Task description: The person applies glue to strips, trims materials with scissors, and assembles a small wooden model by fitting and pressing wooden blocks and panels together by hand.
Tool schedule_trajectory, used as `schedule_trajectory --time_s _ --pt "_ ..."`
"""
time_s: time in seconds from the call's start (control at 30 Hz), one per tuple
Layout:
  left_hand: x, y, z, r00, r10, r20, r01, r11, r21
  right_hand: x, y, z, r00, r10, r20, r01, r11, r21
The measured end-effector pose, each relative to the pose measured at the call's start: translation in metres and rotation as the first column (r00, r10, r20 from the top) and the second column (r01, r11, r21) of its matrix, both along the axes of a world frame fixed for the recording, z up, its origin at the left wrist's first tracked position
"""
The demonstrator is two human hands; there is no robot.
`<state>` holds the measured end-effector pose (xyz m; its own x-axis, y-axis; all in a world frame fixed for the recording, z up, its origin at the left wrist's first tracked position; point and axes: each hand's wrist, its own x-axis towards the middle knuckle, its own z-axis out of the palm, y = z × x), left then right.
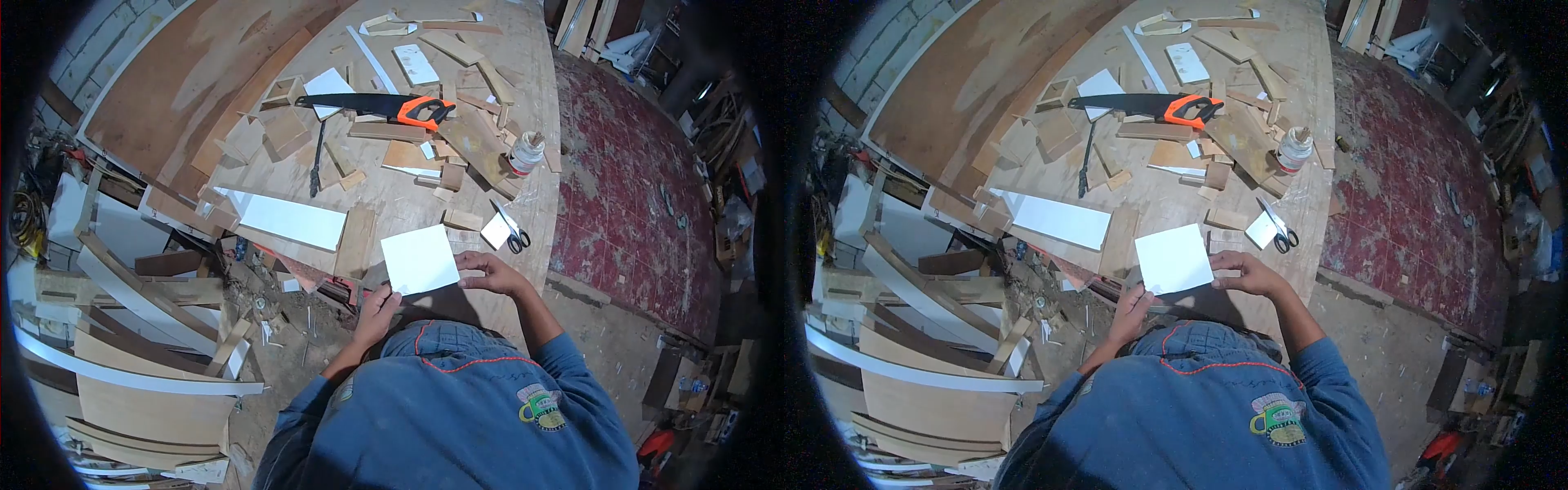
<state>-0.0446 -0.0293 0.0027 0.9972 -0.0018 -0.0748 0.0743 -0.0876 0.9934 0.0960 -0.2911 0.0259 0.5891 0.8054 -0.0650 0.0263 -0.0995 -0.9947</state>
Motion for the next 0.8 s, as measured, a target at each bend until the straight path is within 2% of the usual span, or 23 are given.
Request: schedule_trajectory --time_s 0.3,0.37,0.57,0.67,0.77,0.8 --pt "0.000 0.001 0.003 0.999 -0.008 -0.042 0.010 0.999 0.045 0.002 0.001 -0.002 0.999 -0.009 0.039 0.008 1.000 0.005" --pt "0.001 -0.002 0.005 0.999 0.043 0.000 -0.043 0.999 0.007 0.002 0.001 -0.002 0.999 -0.013 0.042 0.013 1.000 0.010" --pt "0.001 -0.002 0.007 0.998 0.044 0.033 -0.046 0.998 0.049 0.001 0.001 0.000 0.997 -0.030 0.078 0.030 1.000 0.004" --pt "0.003 -0.005 0.029 0.999 0.051 0.008 -0.051 0.997 0.066 0.001 0.002 0.006 0.997 -0.030 0.076 0.030 1.000 0.006" --pt "0.007 0.000 0.009 0.992 0.122 0.022 -0.121 0.992 -0.029 0.000 0.005 0.014 0.999 -0.040 -0.005 0.040 0.999 0.024" --pt "0.009 0.000 0.013 0.992 0.121 0.021 -0.121 0.992 -0.027 0.000 0.007 0.014 0.990 -0.089 -0.113 0.095 0.994 0.049"
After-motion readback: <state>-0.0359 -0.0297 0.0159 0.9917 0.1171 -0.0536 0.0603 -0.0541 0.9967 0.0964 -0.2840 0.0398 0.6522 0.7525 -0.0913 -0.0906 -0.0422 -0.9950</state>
